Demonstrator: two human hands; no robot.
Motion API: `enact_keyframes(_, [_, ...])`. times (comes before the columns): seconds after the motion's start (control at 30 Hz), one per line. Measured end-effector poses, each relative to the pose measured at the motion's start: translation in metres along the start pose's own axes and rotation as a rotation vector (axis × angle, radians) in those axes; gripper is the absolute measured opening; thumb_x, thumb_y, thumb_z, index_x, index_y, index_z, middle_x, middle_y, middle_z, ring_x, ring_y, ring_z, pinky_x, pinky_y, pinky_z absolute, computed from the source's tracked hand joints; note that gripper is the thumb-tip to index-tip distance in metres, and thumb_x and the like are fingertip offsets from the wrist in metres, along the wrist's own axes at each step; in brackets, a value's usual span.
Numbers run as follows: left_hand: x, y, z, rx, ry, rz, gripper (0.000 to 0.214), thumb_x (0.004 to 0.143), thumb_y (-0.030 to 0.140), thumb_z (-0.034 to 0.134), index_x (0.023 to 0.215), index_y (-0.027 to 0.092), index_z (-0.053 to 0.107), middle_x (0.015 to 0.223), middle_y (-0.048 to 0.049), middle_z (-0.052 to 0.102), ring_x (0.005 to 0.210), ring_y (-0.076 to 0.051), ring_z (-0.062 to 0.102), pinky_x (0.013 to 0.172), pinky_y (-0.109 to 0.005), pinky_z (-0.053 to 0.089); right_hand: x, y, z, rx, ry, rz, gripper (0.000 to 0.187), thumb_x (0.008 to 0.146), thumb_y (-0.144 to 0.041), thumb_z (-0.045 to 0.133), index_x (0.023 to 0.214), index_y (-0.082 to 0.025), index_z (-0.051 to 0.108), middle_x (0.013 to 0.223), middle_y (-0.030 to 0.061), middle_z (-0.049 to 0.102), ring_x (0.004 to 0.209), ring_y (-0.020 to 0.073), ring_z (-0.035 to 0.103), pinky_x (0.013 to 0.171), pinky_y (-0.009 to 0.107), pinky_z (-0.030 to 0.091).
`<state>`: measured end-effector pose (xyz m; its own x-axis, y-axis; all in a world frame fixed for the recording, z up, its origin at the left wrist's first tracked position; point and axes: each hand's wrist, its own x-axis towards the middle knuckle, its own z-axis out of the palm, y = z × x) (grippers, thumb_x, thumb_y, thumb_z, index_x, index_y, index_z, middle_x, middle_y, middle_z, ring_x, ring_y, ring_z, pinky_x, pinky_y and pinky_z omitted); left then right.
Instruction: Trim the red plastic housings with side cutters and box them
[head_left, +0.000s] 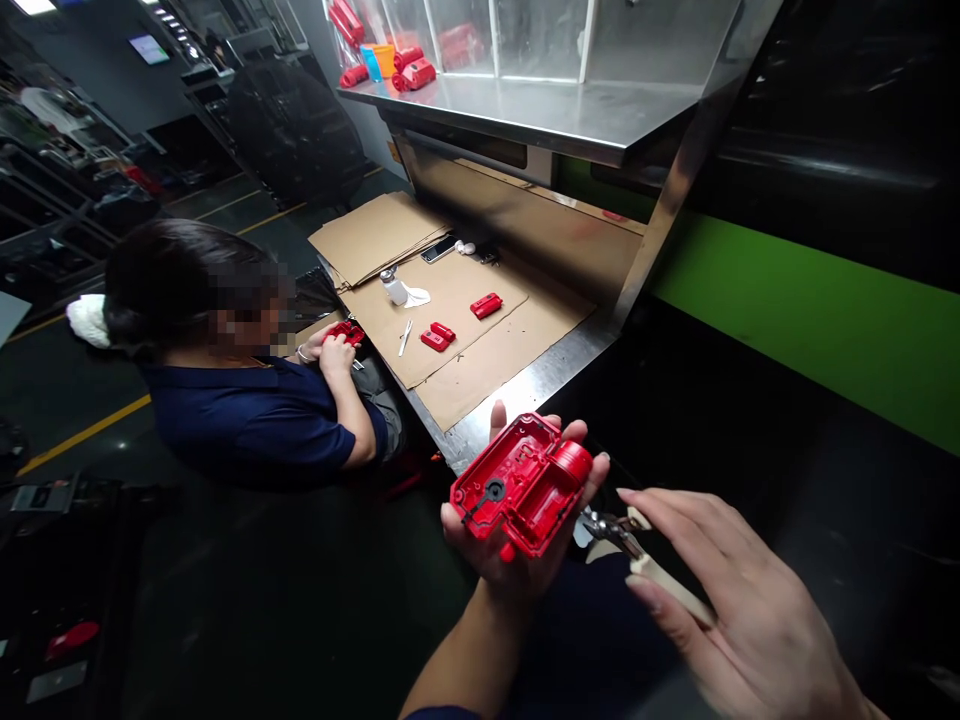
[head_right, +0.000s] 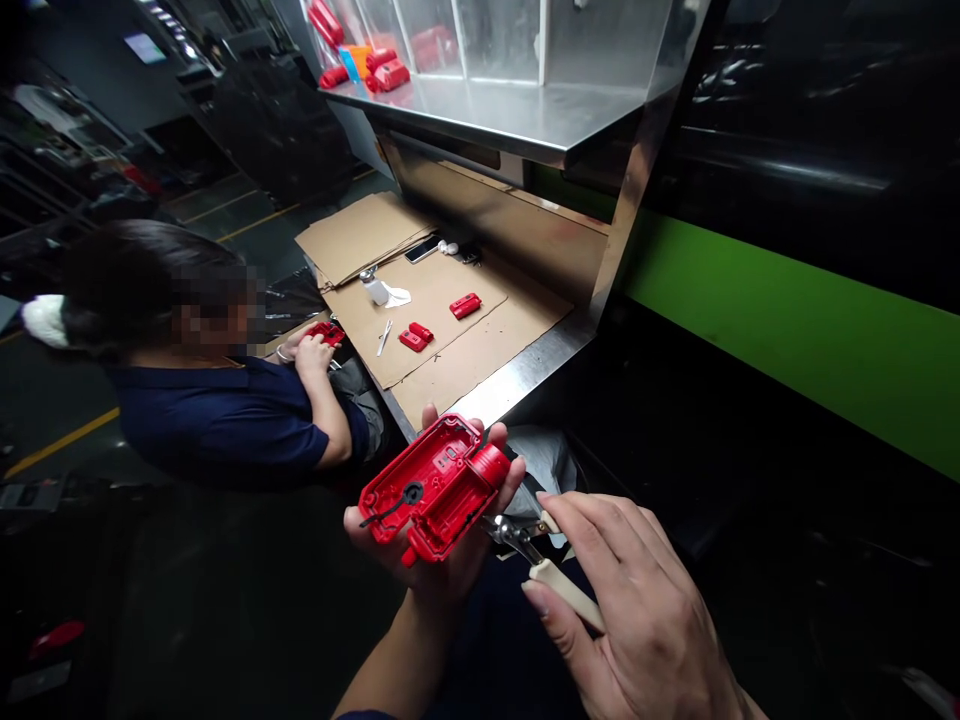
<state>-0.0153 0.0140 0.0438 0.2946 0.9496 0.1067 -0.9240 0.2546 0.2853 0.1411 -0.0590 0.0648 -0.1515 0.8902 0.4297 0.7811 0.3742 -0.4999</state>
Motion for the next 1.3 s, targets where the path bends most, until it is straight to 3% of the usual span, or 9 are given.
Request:
enact_keyframes(0.13, [-0.002,0.0,0.001,0.049,0.023,0.023,0.078,0.084,0.079,0.042,0.146,0.032,0.043,0.139,-0.0088,0.058,0.135,-0.037,0.046,0.113,-0.062,0.039,0.002,-0.001,-0.001,-0.037,-0.01,-0.037,0.045,0.096,-0.032,0.053,0.134,-0.007,0.05,0.122,0.0143,0.059,0.113,0.0239,0.053,0.096,0.036,0.043])
enact_keyframes(0.27, [-0.003,-0.002,0.002,0.101,0.03,0.061,0.086,0.077,0.08,0.056,0.146,0.031,0.042,0.139,-0.0106,0.057,0.136,-0.04,0.045,0.112,-0.064,0.039,0.004,-0.002,0.0,-0.071,-0.004,-0.064,0.044,0.095,-0.031,0.054,0.132,-0.006,0.052,0.121,0.0145,0.06,0.111,0.024,0.053,0.094,0.036,0.043])
enact_keyframes(0.5, [-0.002,0.004,0.004,0.249,0.066,0.071,0.088,0.066,0.079,0.069,0.141,0.039,0.047,0.139,-0.0088,0.054,0.139,-0.044,0.039,0.114,-0.067,0.033,0.005,-0.001,0.0,-0.097,-0.007,-0.051,0.044,0.096,-0.031,0.054,0.131,-0.004,0.054,0.117,0.0144,0.06,0.109,0.0233,0.053,0.093,0.036,0.042])
enact_keyframes(0.67, [-0.002,0.009,0.003,0.305,0.052,0.044,0.088,0.062,0.07,0.08,0.138,0.04,0.049,0.139,-0.0072,0.053,0.139,-0.042,0.04,0.116,-0.064,0.032,0.003,-0.001,0.002,-0.116,-0.015,-0.058,0.045,0.095,-0.031,0.055,0.13,-0.002,0.054,0.118,0.0145,0.059,0.108,0.023,0.052,0.094,0.036,0.04])
enact_keyframes(0.83, [-0.002,0.006,0.003,0.346,0.062,0.132,0.094,0.058,0.068,0.084,0.139,0.04,0.047,0.133,-0.0097,0.059,0.136,-0.043,0.043,0.114,-0.065,0.033,0.004,-0.003,0.0,-0.181,-0.077,-0.055,0.046,0.095,-0.032,0.056,0.132,-0.004,0.053,0.119,0.0141,0.058,0.108,0.0236,0.051,0.093,0.038,0.039])
enact_keyframes(1.0, [-0.005,0.004,0.002,0.326,0.051,0.141,0.097,0.059,0.065,0.085,0.142,0.039,0.043,0.136,-0.01,0.059,0.134,-0.04,0.047,0.114,-0.058,0.038,0.006,-0.003,0.0,-0.216,-0.108,-0.059,0.036,0.096,-0.03,0.055,0.125,-0.009,0.057,0.11,0.0111,0.061,0.094,0.0214,0.052,0.08,0.037,0.039])
enact_keyframes(1.1, [-0.007,0.001,0.0,0.365,0.134,0.171,0.1,0.057,0.07,0.083,0.143,0.038,0.042,0.134,-0.0119,0.06,0.136,-0.041,0.045,0.115,-0.064,0.034,0.005,-0.001,0.006,-0.173,-0.106,-0.066,0.029,0.097,-0.028,0.055,0.118,-0.009,0.059,0.095,0.0087,0.062,0.082,0.0184,0.051,0.072,0.035,0.041])
enact_keyframes(1.2, [-0.007,-0.002,-0.006,0.349,0.12,0.202,0.098,0.062,0.072,0.078,0.145,0.036,0.04,0.136,-0.0126,0.057,0.137,-0.044,0.041,0.114,-0.068,0.033,-0.001,0.003,0.016,-0.004,-0.064,-0.037,0.028,0.097,-0.029,0.055,0.119,-0.011,0.058,0.092,0.007,0.062,0.08,0.0166,0.054,0.072,0.032,0.046])
enact_keyframes(1.3, [-0.006,-0.003,-0.012,0.287,0.084,0.209,0.093,0.068,0.072,0.073,0.146,0.035,0.039,0.142,-0.0122,0.053,0.137,-0.046,0.04,0.113,-0.068,0.036,-0.009,0.009,0.023,0.317,0.038,0.169,0.03,0.101,-0.035,0.046,0.123,-0.02,0.057,0.102,0.0042,0.064,0.089,0.0143,0.061,0.077,0.025,0.051])
